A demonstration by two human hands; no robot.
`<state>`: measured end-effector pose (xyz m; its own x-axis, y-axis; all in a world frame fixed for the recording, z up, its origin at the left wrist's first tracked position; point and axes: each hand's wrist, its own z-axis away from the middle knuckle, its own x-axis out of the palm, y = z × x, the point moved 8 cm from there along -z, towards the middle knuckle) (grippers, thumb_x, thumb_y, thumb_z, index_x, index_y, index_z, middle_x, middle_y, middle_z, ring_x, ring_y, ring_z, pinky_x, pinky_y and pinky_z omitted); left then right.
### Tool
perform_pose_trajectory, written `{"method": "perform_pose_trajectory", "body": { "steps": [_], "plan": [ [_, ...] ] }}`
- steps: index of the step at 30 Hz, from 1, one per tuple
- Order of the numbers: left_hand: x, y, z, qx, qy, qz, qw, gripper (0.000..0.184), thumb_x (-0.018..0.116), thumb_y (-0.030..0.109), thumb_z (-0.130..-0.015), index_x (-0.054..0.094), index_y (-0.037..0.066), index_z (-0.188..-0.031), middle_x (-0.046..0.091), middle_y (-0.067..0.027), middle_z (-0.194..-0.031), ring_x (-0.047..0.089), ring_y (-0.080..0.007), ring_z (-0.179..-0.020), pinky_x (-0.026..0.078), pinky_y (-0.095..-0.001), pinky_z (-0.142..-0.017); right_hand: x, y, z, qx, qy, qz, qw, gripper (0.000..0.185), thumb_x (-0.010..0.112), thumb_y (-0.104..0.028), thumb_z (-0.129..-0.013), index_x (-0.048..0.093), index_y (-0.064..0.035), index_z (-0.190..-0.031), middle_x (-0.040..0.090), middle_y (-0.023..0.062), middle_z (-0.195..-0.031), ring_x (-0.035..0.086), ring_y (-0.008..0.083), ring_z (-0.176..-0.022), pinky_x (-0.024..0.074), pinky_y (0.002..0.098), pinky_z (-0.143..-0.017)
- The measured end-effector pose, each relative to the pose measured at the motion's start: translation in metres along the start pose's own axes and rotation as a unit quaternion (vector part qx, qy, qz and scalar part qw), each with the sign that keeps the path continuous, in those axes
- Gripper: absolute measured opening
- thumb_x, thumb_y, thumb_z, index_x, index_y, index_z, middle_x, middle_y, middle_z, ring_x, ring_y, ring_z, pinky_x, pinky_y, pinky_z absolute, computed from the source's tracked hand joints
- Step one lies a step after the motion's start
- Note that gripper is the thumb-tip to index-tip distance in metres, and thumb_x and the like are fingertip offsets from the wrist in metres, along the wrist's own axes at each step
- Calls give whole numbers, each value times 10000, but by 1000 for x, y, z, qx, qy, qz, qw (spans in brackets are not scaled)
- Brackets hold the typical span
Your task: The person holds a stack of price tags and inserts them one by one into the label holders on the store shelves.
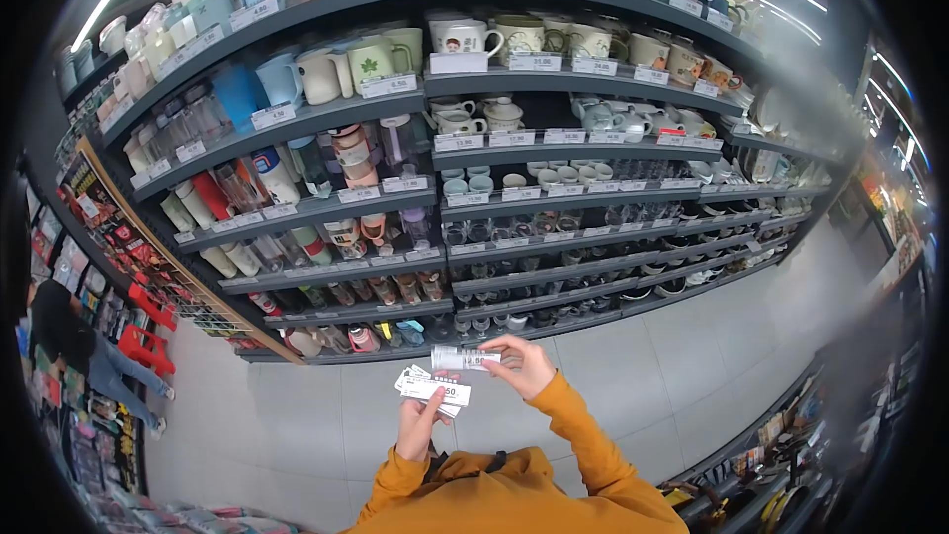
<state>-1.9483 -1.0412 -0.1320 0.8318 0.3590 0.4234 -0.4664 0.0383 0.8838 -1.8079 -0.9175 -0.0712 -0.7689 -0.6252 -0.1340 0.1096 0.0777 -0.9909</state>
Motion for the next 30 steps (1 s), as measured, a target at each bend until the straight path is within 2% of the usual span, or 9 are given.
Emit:
{"method": "perform_pose_trajectory", "body": {
  "steps": [3, 6, 8, 12, 14, 19, 20, 24, 30],
  "plan": [
    [-46, 17, -18, -1, -22, -14, 1000, 344, 510, 141, -972, 494, -13, -1280, 629, -85, -1204, 612, -75, -824, 463, -204, -581, 32, -9, -45, -44, -5, 36, 998, 238, 680, -96, -861, 638, -18, -1082, 668, 74, -941, 646, 112, -824, 531, 270, -735],
    [-93, 48, -33, 2, -30, -32, 999, 349, 505, 141, -974, 493, -14, -1287, 635, -86, -1195, 615, -74, -824, 461, -201, -576, 73, -31, -104, -101, 12, 95, 990, 152, 677, -107, -863, 634, -2, -964, 664, 65, -867, 638, 113, -795, 518, 269, -729],
    [-125, 74, -38, 9, -38, -49, 998, 341, 507, 145, -973, 501, -15, -1275, 636, -90, -1194, 611, -67, -810, 456, -195, -564, 103, -32, -156, -131, -17, 76, 988, 147, 676, -109, -862, 616, 0, -941, 663, 71, -868, 646, 130, -806, 519, 278, -730],
    [-185, 107, -44, 21, -29, -72, 997, 340, 518, 150, -969, 514, -25, -1260, 648, -85, -1174, 605, -56, -782, 449, -189, -549, 148, -68, -262, -208, 9, 145, 967, 134, 656, -95, -867, 604, 4, -942, 680, 104, -862, 663, 153, -813, 519, 301, -758],
    [-207, 120, -40, 12, -10, -84, 996, 352, 514, 173, -976, 524, -31, -1263, 657, -70, -1163, 592, -49, -783, 453, -194, -563, 161, -77, -317, -213, 36, 144, 966, 145, 647, -103, -871, 608, 12, -949, 692, 110, -862, 672, 167, -838, 515, 304, -774],
    [-249, 126, -37, 0, 17, -53, 998, 356, 529, 177, -970, 531, -32, -1259, 655, -73, -1170, 578, -44, -774, 443, -199, -570, 191, -98, -416, -288, 92, 250, 920, 161, 649, -202, -860, 683, -61, -930, 705, 95, -863, 685, 250, -850, 518, 340, -756],
    [-257, 126, -36, 0, 23, -42, 999, 358, 531, 176, -969, 528, -31, -1261, 653, -73, -1176, 577, -43, -774, 441, -201, -571, 194, -95, -427, -258, 102, 277, 920, 164, 663, -180, -863, 682, -37, -940, 702, 99, -855, 687, 226, -819, 519, 324, -757],
    [-284, 133, -35, -3, 53, -17, 998, 365, 533, 171, -967, 515, -31, -1271, 649, -73, -1183, 577, -42, -779, 433, -205, -565, 200, -75, -470, -189, 99, 366, 906, 173, 649, -214, -875, 667, -96, -1000, 705, 78, -851, 693, 214, -850, 517, 314, -756],
    [-312, 132, -42, -10, 62, -11, 998, 346, 535, 160, -963, 530, -25, -1255, 656, -68, -1164, 582, -44, -772, 422, -200, -557, 204, -45, -496, -199, -4, 290, 936, 153, 637, -146, -889, 657, -54, -1010, 702, 92, -892, 685, 190, -870, 520, 306, -785]
  ]
}}
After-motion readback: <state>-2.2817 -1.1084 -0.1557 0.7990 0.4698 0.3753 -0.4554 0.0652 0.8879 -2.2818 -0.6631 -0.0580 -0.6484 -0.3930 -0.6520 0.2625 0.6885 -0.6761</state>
